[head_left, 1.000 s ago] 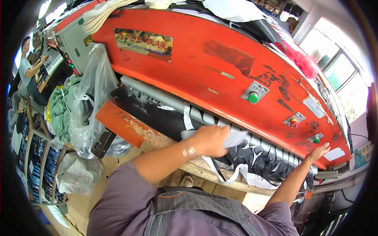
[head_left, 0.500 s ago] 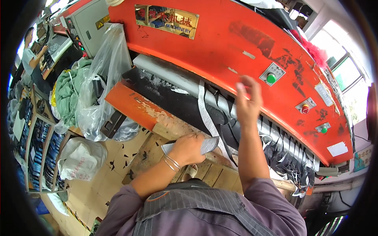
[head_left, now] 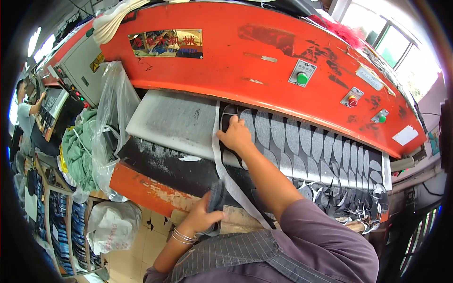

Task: Using a hydraulic die-cutting machine to cut out footwear components from layered material sheets.

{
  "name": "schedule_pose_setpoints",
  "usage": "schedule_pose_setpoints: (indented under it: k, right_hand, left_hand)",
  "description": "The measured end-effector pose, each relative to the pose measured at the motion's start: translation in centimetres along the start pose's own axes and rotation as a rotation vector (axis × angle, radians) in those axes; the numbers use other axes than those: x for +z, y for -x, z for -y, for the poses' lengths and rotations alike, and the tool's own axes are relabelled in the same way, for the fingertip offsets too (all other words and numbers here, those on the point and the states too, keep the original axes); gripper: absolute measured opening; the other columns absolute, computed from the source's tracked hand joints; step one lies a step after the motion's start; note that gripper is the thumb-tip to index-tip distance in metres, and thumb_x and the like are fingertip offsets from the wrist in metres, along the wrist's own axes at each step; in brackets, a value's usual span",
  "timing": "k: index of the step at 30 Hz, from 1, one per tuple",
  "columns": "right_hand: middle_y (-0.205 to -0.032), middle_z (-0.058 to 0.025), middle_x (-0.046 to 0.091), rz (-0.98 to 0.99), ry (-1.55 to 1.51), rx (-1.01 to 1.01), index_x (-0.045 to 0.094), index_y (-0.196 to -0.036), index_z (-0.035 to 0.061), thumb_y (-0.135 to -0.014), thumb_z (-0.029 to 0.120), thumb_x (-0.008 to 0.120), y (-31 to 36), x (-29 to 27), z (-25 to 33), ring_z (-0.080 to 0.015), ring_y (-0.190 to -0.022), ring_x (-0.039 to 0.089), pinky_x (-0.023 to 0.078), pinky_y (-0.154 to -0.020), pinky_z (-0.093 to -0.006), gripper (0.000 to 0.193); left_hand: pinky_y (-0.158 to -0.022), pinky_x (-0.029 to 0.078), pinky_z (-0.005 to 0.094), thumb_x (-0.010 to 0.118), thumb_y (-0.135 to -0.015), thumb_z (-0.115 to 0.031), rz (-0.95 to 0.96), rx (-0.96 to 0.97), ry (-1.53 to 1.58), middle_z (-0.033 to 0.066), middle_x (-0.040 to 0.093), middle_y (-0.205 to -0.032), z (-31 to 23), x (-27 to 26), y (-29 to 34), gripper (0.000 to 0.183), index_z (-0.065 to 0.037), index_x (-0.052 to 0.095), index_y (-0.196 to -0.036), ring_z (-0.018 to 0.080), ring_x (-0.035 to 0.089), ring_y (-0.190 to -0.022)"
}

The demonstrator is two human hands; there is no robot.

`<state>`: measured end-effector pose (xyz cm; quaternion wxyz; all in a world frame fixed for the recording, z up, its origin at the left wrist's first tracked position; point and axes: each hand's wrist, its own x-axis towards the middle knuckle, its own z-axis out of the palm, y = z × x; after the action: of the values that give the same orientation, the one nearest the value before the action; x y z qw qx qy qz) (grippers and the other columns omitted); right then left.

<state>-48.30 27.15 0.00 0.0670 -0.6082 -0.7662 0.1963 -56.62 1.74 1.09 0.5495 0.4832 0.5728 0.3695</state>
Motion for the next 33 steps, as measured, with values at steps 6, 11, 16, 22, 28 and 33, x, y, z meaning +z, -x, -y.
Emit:
schedule_pose_setpoints:
  k: [6, 11, 16, 22, 28, 33]
  right_hand:
    - [-0.103, -0.0166, 0.058, 0.250, -0.929, -0.101, 0.037, -0.129, -0.0014, -0.073, 0.030, 0.080, 3.2, -2.2, -7.2, -0.0234, -0.094, 0.058, 0.048, -0.083, -0.0350, 0.077]
    - [-0.118, -0.0179, 0.057, 0.454, -0.901, -0.350, 0.039, -0.137, -0.0005, -0.072, 0.033, 0.083, 11.3, -2.5, -6.1, -0.0229, -0.107, 0.055, 0.047, -0.092, -0.0353, 0.086]
    - [-0.107, -0.0227, 0.046, 0.512, -0.622, -0.707, 0.045, -0.136, 0.0012, -0.070, 0.026, 0.075, 11.2, -2.0, -6.2, -0.0340, -0.095, 0.053, 0.046, -0.082, -0.0386, 0.077]
    - [-0.111, -0.0269, 0.042, 0.598, -0.178, -0.781, 0.054, -0.127, 0.0114, -0.065, 0.029, 0.073, 14.2, -2.6, -8.2, -0.0420, -0.100, 0.052, 0.046, -0.083, -0.0452, 0.066]
    - [-0.112, -0.0236, 0.046, 0.418, -0.077, -0.819, 0.047, -0.138, 0.0229, -0.070, 0.032, 0.069, 18.4, -9.7, -14.6, -0.0385, -0.106, 0.051, 0.048, -0.078, -0.0455, 0.072]
    - [-0.123, -0.0218, 0.049, 0.474, 0.109, -0.647, 0.046, -0.138, 0.0238, -0.079, 0.035, 0.064, 19.9, -10.0, -24.1, -0.0383, -0.112, 0.052, 0.048, -0.084, -0.0464, 0.063]
  left_hand:
    - [-0.076, 0.050, 0.0349, 0.059, -0.074, -0.005, -0.265, 0.078, 0.842, 0.0155, 0.061, -0.101, 0.1, -2.1, -4.2, 0.034, -0.004, 0.052, -0.107, 0.0229, 0.060, -0.086]
    - [-0.090, 0.049, 0.0370, 0.060, -0.091, -0.017, -0.158, 0.059, 1.037, 0.0106, 0.061, -0.116, -0.5, -1.8, -9.6, 0.037, -0.001, 0.051, -0.123, 0.0201, 0.060, -0.101]
    - [-0.093, 0.047, 0.0375, 0.056, -0.093, -0.016, -0.092, 0.111, 0.751, 0.0125, 0.059, -0.119, -0.1, -2.1, -9.2, 0.045, 0.001, 0.043, -0.132, 0.0218, 0.057, -0.107]
    - [-0.089, 0.043, 0.0330, 0.068, -0.086, -0.026, -0.088, 0.368, -0.082, 0.0087, 0.055, -0.118, -0.6, -0.6, -5.9, 0.054, -0.003, 0.047, -0.130, 0.0169, 0.053, -0.103]
    - [-0.092, 0.043, 0.0339, 0.068, -0.086, -0.007, -0.338, 0.238, -0.248, 0.0124, 0.052, -0.123, -2.6, -0.3, -0.5, 0.057, 0.006, 0.040, -0.135, 0.0218, 0.052, -0.107]
    - [-0.079, 0.048, 0.0389, 0.062, -0.091, -0.029, -0.969, 0.058, 0.392, 0.0181, 0.057, -0.116, -1.6, 4.6, 7.7, 0.056, 0.006, 0.045, -0.131, 0.0295, 0.058, -0.088]
